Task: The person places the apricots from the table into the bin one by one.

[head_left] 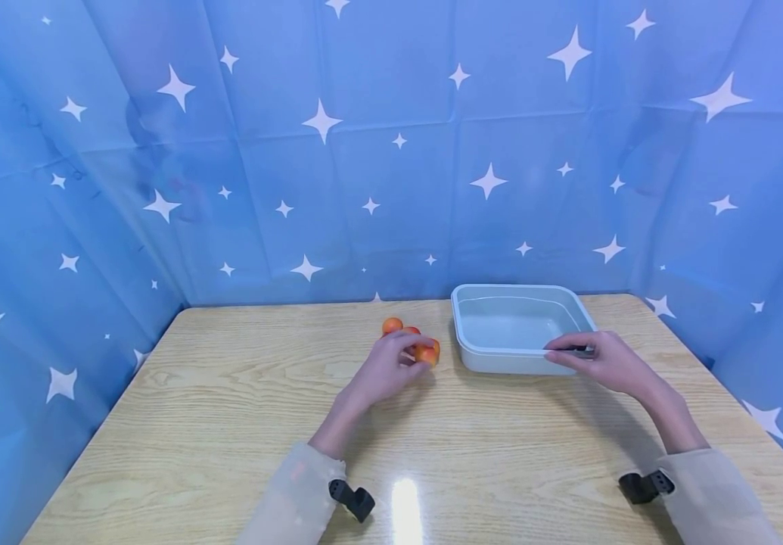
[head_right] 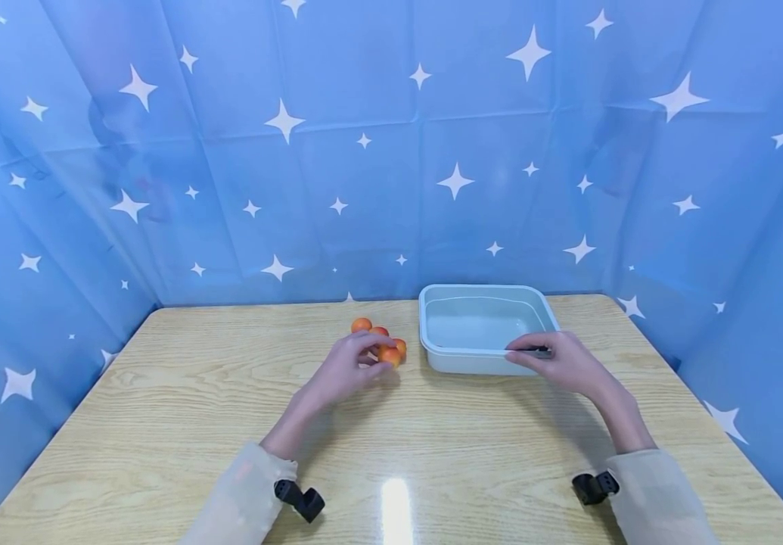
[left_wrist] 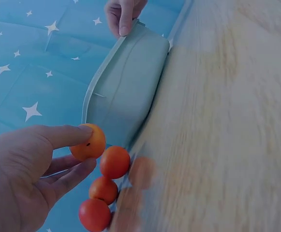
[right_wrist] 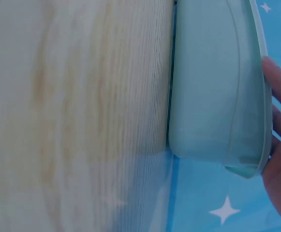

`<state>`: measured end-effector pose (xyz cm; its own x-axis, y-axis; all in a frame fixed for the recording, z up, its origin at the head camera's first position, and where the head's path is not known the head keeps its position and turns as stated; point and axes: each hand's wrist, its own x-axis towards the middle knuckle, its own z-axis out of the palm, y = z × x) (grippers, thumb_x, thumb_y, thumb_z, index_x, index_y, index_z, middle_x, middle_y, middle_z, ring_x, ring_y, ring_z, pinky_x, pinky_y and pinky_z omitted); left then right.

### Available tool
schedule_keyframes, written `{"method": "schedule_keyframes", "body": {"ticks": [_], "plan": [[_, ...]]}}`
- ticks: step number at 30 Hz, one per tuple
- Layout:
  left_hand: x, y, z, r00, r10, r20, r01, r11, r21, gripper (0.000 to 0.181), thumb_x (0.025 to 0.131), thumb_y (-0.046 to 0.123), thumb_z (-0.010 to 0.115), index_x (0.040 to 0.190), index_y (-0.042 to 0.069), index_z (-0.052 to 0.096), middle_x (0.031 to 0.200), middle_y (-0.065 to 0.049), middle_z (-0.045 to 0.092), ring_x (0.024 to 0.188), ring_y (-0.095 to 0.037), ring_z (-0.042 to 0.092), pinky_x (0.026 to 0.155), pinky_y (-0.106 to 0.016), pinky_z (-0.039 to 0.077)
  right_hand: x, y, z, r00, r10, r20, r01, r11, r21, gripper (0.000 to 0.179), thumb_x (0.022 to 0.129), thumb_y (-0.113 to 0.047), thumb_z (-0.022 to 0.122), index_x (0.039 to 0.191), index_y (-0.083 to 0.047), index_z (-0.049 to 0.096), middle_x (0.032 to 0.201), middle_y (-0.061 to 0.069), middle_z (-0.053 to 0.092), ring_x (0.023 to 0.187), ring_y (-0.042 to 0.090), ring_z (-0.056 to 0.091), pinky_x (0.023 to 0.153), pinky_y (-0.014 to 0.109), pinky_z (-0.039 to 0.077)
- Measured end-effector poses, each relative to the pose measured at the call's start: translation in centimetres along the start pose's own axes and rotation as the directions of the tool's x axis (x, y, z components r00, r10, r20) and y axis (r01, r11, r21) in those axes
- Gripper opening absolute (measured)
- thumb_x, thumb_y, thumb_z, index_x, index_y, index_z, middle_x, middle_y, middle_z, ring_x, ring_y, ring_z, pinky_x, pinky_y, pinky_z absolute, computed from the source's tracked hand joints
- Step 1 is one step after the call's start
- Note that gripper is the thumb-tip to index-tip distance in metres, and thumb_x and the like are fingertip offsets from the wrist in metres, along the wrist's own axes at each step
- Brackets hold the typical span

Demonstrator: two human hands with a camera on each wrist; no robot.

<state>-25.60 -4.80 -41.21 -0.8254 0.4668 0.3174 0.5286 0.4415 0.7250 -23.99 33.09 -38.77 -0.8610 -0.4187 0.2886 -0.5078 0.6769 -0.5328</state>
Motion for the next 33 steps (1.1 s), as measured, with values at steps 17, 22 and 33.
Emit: {"method": "schedule_keyframes", "body": {"ticks": [17,22,33], "plan": [[1.4,1.8,0.7,0.992,-0.011,-0.125,-0.002,0.994,-0.109,0.034,0.091,0.004,0.075,0.125,0.005,0.069,0.121,-0.009,0.064,0.101,-0.020,0.064,0.083,-0.019,0.055,-0.2,0.4,0.1,1.000,-0.003,-0.010,0.003,1.000,-0.011,0.015,0.095,-0.015,0.072,0.109,-0.013,0.078,0.098,-0.005,0.075,0.076,0.004,0.062,0.063,0.025,0.050],[2.0,2.3,1.3,0.984,0.047,-0.174,-0.072,0.987,-0.141,0.034,0.090,0.004,0.076,0.123,0.001,0.069,0.118,-0.011,0.065,0.098,-0.023,0.066,0.080,-0.021,0.057,-0.1,0.4,0.1,1.000,-0.001,-0.005,0.001,1.000,-0.009,0.015,0.095,-0.015,0.071,0.109,-0.013,0.078,0.099,-0.002,0.075,0.076,0.004,0.062,0.063,0.025,0.050],[3.2,3.3,2.2,0.978,0.029,-0.207,-0.073,0.975,-0.208,0.037,0.090,0.007,0.077,0.126,0.002,0.068,0.120,-0.010,0.064,0.101,-0.021,0.064,0.083,-0.027,0.058,0.0,0.4,0.2,1.000,0.016,-0.003,-0.016,1.000,-0.012,0.018,0.096,-0.018,0.071,0.111,-0.012,0.077,0.098,-0.005,0.075,0.079,0.005,0.065,0.066,0.026,0.052]]}}
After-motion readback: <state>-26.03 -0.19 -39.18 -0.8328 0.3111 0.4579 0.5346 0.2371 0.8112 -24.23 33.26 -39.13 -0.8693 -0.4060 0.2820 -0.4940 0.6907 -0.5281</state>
